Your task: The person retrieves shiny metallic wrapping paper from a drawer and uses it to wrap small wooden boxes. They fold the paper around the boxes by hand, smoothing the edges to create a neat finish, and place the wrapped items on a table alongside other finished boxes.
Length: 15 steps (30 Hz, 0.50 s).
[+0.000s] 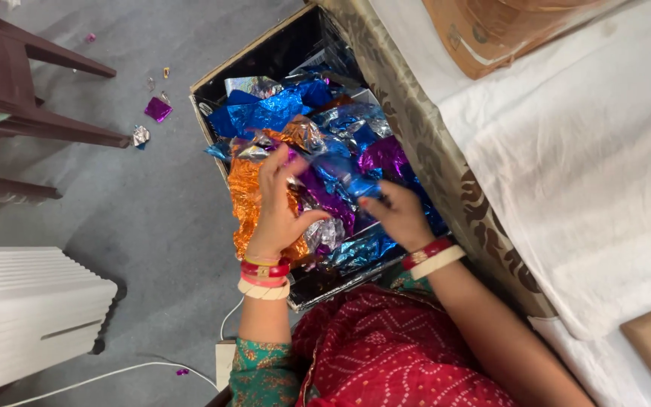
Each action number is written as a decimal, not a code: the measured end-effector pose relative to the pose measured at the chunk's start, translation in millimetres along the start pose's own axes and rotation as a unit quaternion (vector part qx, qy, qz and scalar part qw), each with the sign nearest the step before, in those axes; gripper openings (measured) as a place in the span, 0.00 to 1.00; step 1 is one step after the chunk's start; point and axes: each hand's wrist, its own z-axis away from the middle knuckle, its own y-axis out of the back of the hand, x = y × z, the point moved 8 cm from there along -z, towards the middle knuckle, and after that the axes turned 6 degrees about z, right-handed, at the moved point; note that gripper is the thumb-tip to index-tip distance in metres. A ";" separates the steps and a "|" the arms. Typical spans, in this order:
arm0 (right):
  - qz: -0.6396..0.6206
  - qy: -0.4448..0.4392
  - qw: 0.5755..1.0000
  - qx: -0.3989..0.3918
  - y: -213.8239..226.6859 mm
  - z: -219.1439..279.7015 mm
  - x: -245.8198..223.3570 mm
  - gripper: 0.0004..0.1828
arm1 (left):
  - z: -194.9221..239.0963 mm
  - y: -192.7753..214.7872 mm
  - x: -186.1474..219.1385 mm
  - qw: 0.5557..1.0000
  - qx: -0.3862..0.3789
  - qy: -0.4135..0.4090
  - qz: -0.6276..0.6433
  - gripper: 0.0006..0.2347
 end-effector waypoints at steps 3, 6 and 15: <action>-0.293 0.056 0.953 0.050 19.1 4.7 17.5 0.16 | 0.1 -2.8 -20.8 0.998 0.060 0.030 -0.019 0.42; -0.506 0.124 0.852 0.052 43.9 30.8 -29.9 0.17 | 5.7 -17.5 -39.3 0.988 0.024 0.078 -0.128 0.46; -0.658 0.165 0.732 0.058 74.9 82.7 -104.8 0.22 | -4.7 -0.8 10.9 0.984 0.053 0.047 -0.162 0.29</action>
